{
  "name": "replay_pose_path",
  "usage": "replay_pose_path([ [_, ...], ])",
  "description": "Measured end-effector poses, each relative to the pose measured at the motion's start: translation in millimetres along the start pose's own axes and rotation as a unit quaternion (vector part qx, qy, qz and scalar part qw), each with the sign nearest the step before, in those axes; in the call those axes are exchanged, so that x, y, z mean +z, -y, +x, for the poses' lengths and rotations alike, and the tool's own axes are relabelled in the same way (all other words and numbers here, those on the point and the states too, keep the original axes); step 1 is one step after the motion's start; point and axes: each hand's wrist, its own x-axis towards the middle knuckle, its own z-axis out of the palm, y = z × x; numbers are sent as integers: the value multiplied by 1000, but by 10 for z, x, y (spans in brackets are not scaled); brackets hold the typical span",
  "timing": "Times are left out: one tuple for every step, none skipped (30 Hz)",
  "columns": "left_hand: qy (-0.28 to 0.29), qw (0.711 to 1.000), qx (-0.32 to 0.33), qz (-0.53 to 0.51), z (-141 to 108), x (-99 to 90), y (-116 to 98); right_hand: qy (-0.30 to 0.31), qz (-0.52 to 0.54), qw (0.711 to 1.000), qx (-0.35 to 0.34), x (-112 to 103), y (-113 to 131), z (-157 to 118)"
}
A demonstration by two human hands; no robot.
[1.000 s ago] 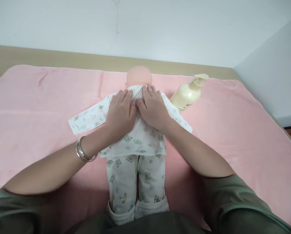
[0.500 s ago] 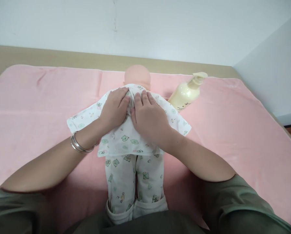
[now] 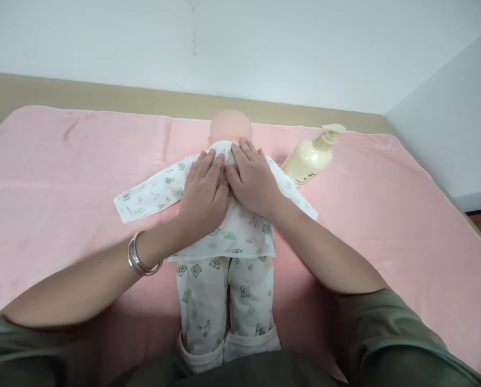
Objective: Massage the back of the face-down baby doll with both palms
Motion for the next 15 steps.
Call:
replay_pose_path([
  [-4,1000,1,-8,38,0,40,-2,-6,1000,1,4,13,-16],
  [-9,1000,2,-14,85,-1,86,-4,-15,1000,2,10,28,-37],
  [-15,1000,2,-18,138,-4,135,-8,-26,1000,1,17,48,-65],
  [-20,1000,-2,-23,192,-8,182,-11,-39,999,-3,23,73,-100],
  [-24,999,-8,-28,243,-12,223,-13,-55,998,-9,27,102,-142],
  [-28,999,-15,-33,285,-17,256,-13,-71,997,-18,28,135,-188],
  [-33,999,-21,-38,318,-20,280,-11,-87,996,-29,24,169,-235],
  [-38,998,-24,-43,338,-22,295,-8,-102,994,-41,17,201,-279],
  [-42,998,-24,-46,347,-23,302,-2,-114,992,-49,6,229,-315],
  [-47,998,-22,-47,346,-22,302,4,-120,991,-56,-8,249,-339],
  [-50,997,-21,-47,337,-20,298,12,-122,991,-59,-21,260,-350],
  [-53,997,-19,-46,326,-17,292,19,-116,991,-58,-32,258,-345],
  [-54,997,-18,-45,313,-15,286,24,-105,993,-55,-38,245,-324],
  [-54,997,-18,-45,301,-14,280,27,-89,994,-52,-38,220,-290],
  [-54,997,-17,-45,292,-13,276,26,-72,996,-49,-31,185,-245],
])
